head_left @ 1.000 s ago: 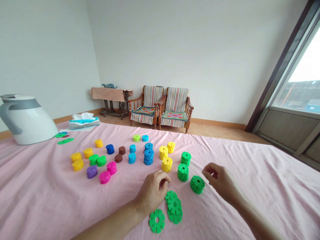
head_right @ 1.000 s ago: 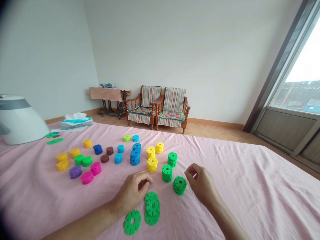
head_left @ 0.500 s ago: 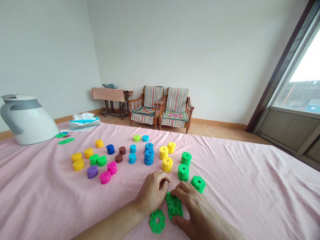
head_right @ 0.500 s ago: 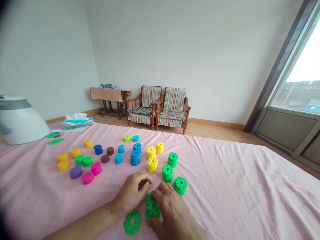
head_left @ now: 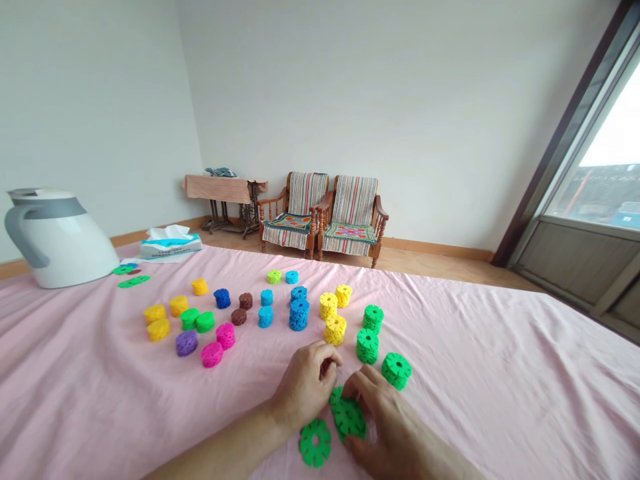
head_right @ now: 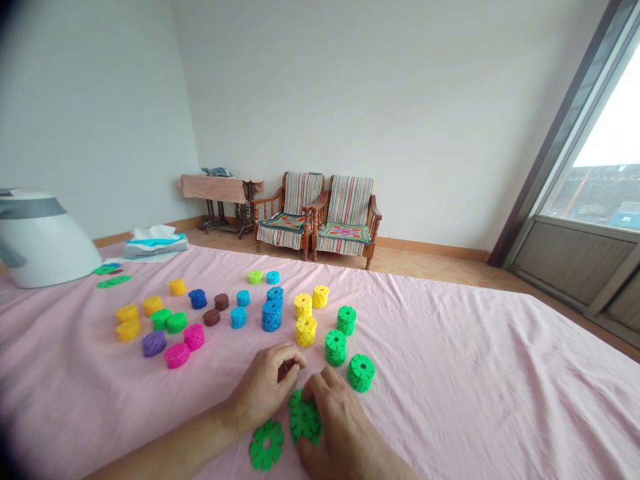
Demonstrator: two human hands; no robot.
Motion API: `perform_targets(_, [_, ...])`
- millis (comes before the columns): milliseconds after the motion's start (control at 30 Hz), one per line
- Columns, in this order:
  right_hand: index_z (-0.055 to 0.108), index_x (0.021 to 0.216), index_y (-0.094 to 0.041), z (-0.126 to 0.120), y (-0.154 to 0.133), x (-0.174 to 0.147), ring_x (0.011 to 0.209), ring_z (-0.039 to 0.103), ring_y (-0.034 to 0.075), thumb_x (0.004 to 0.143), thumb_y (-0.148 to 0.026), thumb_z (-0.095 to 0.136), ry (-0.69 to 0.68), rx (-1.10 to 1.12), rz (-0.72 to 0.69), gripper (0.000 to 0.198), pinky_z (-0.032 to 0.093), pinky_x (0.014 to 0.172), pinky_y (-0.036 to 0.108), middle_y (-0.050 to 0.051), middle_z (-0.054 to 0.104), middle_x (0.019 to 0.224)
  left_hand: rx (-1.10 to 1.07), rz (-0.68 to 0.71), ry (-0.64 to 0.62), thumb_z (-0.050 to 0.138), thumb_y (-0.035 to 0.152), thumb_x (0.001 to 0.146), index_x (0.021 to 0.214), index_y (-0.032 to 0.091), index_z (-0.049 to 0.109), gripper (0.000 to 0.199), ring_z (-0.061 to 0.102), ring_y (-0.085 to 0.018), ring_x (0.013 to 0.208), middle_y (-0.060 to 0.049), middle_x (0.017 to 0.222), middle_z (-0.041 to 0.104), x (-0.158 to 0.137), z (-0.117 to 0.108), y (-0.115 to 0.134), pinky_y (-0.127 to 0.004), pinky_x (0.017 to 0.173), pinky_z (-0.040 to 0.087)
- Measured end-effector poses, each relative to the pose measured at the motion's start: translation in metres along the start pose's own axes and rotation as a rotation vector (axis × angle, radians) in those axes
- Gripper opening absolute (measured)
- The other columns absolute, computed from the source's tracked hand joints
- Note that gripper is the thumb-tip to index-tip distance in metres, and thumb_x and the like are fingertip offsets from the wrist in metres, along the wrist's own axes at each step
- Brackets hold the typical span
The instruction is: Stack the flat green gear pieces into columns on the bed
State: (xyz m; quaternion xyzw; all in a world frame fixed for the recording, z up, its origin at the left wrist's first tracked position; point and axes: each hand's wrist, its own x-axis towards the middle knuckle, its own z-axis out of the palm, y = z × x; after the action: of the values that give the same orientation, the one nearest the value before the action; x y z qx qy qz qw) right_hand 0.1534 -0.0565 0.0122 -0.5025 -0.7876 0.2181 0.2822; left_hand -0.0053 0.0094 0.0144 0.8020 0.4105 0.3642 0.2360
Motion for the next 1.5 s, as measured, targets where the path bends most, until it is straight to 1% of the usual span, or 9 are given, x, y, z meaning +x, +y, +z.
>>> perform_targets(333, [0.048, 0.082, -0.020, -0.001, -0.008, 0.003, 0.086, 0.050, 0.018, 0.054, -0.004, 0.049, 0.027, -0.023, 0.025, 0.031, 0.043, 0.076, 0.029, 0.004, 0.050, 0.091, -0.001, -0.007, 0.002, 0.043, 0.004, 0.071, 0.075, 0.018, 0.062, 0.024, 0.058, -0.016, 0.073, -0.002, 0.076, 0.064, 0.001, 0.000, -0.001, -0.024, 0.066, 0.040])
perform_targets(500, [0.049, 0.082, -0.021, -0.039, -0.005, 0.008, 0.076, 0.050, 0.016, 0.062, -0.011, 0.053, 0.152, -0.059, 0.038, 0.023, 0.042, 0.067, 0.028, 0.001, 0.051, 0.082, 0.005, -0.020, -0.017, 0.044, 0.005, 0.070, 0.072, 0.017, 0.061, 0.022, 0.056, -0.015, 0.067, -0.002, 0.072, 0.062, 0.000, -0.001, 0.000, -0.023, 0.060, 0.039])
perform_targets(567, [0.049, 0.082, -0.021, -0.057, 0.005, 0.011, 0.074, 0.051, 0.016, 0.064, -0.013, 0.053, 0.220, -0.093, 0.068, 0.020, 0.042, 0.065, 0.028, 0.000, 0.051, 0.080, 0.004, -0.012, -0.010, 0.043, 0.006, 0.071, 0.073, 0.018, 0.062, 0.022, 0.056, -0.015, 0.067, -0.002, 0.072, 0.062, 0.000, -0.001, -0.001, -0.023, 0.060, 0.039])
perform_targets(700, [0.051, 0.082, -0.022, -0.074, 0.032, 0.012, 0.075, 0.052, 0.015, 0.065, -0.015, 0.053, 0.214, -0.127, 0.155, 0.018, 0.042, 0.066, 0.028, 0.000, 0.053, 0.082, 0.005, -0.001, 0.001, 0.043, 0.005, 0.071, 0.073, 0.018, 0.062, 0.023, 0.057, -0.015, 0.069, -0.002, 0.073, 0.063, 0.001, 0.000, -0.003, -0.023, 0.061, 0.039])
perform_targets(900, [0.055, 0.081, -0.022, -0.073, 0.044, 0.012, 0.079, 0.054, 0.017, 0.066, -0.018, 0.057, 0.158, -0.118, 0.225, 0.016, 0.043, 0.068, 0.029, 0.001, 0.056, 0.083, 0.003, 0.010, -0.002, 0.044, 0.005, 0.070, 0.073, 0.018, 0.062, 0.022, 0.057, -0.015, 0.070, -0.002, 0.073, 0.063, 0.001, 0.001, -0.003, -0.022, 0.061, 0.039])
perform_targets(1200, [0.058, 0.085, -0.021, -0.073, 0.046, 0.013, 0.079, 0.055, 0.017, 0.068, -0.022, 0.058, 0.152, -0.125, 0.212, 0.017, 0.043, 0.067, 0.030, 0.003, 0.058, 0.087, 0.005, 0.010, 0.001, 0.044, 0.005, 0.070, 0.072, 0.018, 0.062, 0.023, 0.058, -0.015, 0.070, -0.002, 0.074, 0.063, 0.001, 0.001, -0.004, -0.022, 0.061, 0.039])
perform_targets(1367, [0.059, 0.086, -0.022, -0.070, 0.032, 0.014, 0.074, 0.056, 0.017, 0.074, -0.024, 0.055, 0.260, -0.065, 0.109, 0.014, 0.044, 0.063, 0.029, 0.002, 0.059, 0.083, -0.009, 0.000, 0.000, 0.044, 0.005, 0.071, 0.073, 0.018, 0.062, 0.023, 0.057, -0.015, 0.069, -0.002, 0.074, 0.063, 0.000, 0.001, -0.003, -0.023, 0.061, 0.039])
perform_targets(1433, [0.060, 0.085, -0.022, -0.060, 0.020, 0.012, 0.070, 0.056, 0.016, 0.076, -0.023, 0.053, 0.197, -0.013, 0.044, 0.012, 0.044, 0.061, 0.028, 0.002, 0.060, 0.078, -0.006, -0.007, 0.001, 0.043, 0.005, 0.071, 0.074, 0.018, 0.062, 0.022, 0.057, -0.014, 0.067, -0.002, 0.074, 0.063, 0.000, 0.000, -0.002, -0.023, 0.061, 0.039])
perform_targets(1500, [0.061, 0.089, -0.022, -0.044, 0.009, 0.009, 0.076, 0.057, 0.017, 0.075, -0.021, 0.055, 0.102, 0.013, -0.027, 0.015, 0.046, 0.068, 0.030, 0.003, 0.061, 0.084, -0.003, -0.008, 0.000, 0.043, 0.005, 0.071, 0.074, 0.018, 0.062, 0.022, 0.057, -0.014, 0.068, -0.002, 0.074, 0.063, 0.000, 0.000, -0.001, -0.023, 0.061, 0.039])
